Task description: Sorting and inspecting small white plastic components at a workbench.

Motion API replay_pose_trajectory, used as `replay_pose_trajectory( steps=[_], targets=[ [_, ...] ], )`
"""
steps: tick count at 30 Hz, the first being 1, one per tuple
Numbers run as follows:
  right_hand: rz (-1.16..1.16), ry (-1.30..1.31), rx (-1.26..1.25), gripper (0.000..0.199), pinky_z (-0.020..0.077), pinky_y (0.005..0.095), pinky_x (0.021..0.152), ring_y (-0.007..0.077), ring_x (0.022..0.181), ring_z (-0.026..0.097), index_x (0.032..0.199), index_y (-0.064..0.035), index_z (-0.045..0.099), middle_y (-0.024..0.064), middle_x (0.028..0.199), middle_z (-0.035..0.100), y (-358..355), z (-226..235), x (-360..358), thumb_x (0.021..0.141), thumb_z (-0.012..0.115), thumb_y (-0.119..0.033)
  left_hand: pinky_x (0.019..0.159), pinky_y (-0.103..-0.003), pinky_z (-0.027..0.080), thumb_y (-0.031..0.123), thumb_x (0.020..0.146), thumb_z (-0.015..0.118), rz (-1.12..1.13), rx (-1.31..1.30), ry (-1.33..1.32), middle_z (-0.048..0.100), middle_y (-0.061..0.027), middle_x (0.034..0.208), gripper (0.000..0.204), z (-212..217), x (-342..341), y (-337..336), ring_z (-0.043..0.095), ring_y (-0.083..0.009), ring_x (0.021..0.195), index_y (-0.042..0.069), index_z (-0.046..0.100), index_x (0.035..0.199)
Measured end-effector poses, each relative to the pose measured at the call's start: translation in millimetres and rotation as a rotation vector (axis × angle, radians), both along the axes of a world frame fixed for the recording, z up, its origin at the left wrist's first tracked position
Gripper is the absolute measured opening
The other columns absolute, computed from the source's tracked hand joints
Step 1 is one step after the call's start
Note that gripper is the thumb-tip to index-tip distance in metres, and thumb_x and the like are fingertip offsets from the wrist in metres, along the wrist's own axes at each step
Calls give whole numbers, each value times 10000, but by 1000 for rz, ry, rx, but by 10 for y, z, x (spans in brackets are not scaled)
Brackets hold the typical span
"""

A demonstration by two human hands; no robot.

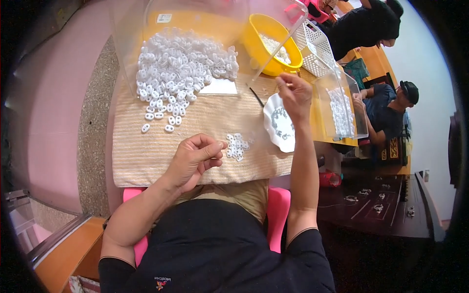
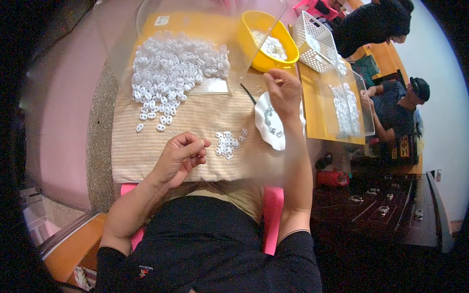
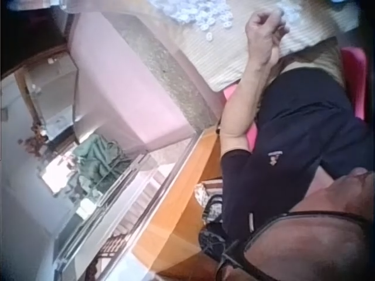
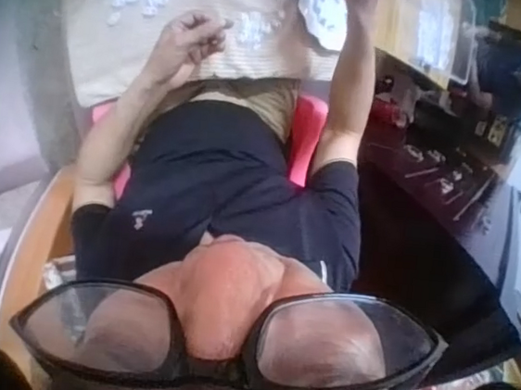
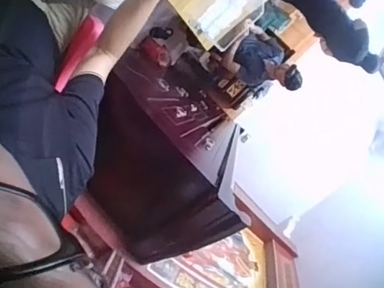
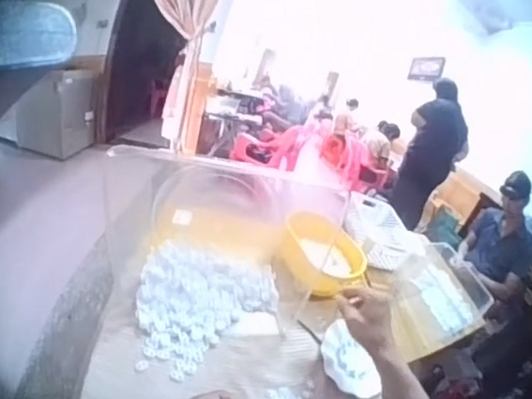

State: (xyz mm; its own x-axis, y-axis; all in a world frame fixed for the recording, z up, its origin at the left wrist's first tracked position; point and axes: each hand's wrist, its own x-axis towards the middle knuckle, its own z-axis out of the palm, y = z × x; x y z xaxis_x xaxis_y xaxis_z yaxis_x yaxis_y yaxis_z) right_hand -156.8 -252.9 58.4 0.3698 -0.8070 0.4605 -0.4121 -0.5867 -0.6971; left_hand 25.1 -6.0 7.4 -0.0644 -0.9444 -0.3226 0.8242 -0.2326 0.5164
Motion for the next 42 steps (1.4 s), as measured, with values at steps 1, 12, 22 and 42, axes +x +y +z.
replay_pose_trajectory(
  steps=[1,12,22,42],
  targets=[
    [9,-14,-16,146,474,206,570,67,642,583,963,33,689,31,778,669,24,-76,-26,844,685,-52,707,-267,539,110,888,658,-7,-4,-5,650,-87,1000,71,17,-5,-14,617,-90,770,75,597,892],
    [142,280,-6,206,481,279,561,130,589,588,988,-11,687,69,788,681,454,-432,400,797,710,-85,704,-255,539,97,885,659,-7,-26,-18,665,-70,956,63,5,-33,-23,618,-93,763,68,604,887],
    [253,483,-83,253,495,375,751,305,869,637,1041,-57,672,106,1000,654,643,-281,936,821,668,-182,702,-264,541,93,884,658,5,-13,-19,670,-71,965,60,41,6,-4,620,-97,769,65,606,892],
    [265,603,-106,207,487,400,797,318,912,629,1010,-95,692,105,958,649,617,-359,1275,845,604,-185,699,-262,535,103,882,665,10,-39,-1,681,-55,952,64,30,13,1,621,-92,767,68,612,888]
  ],
)
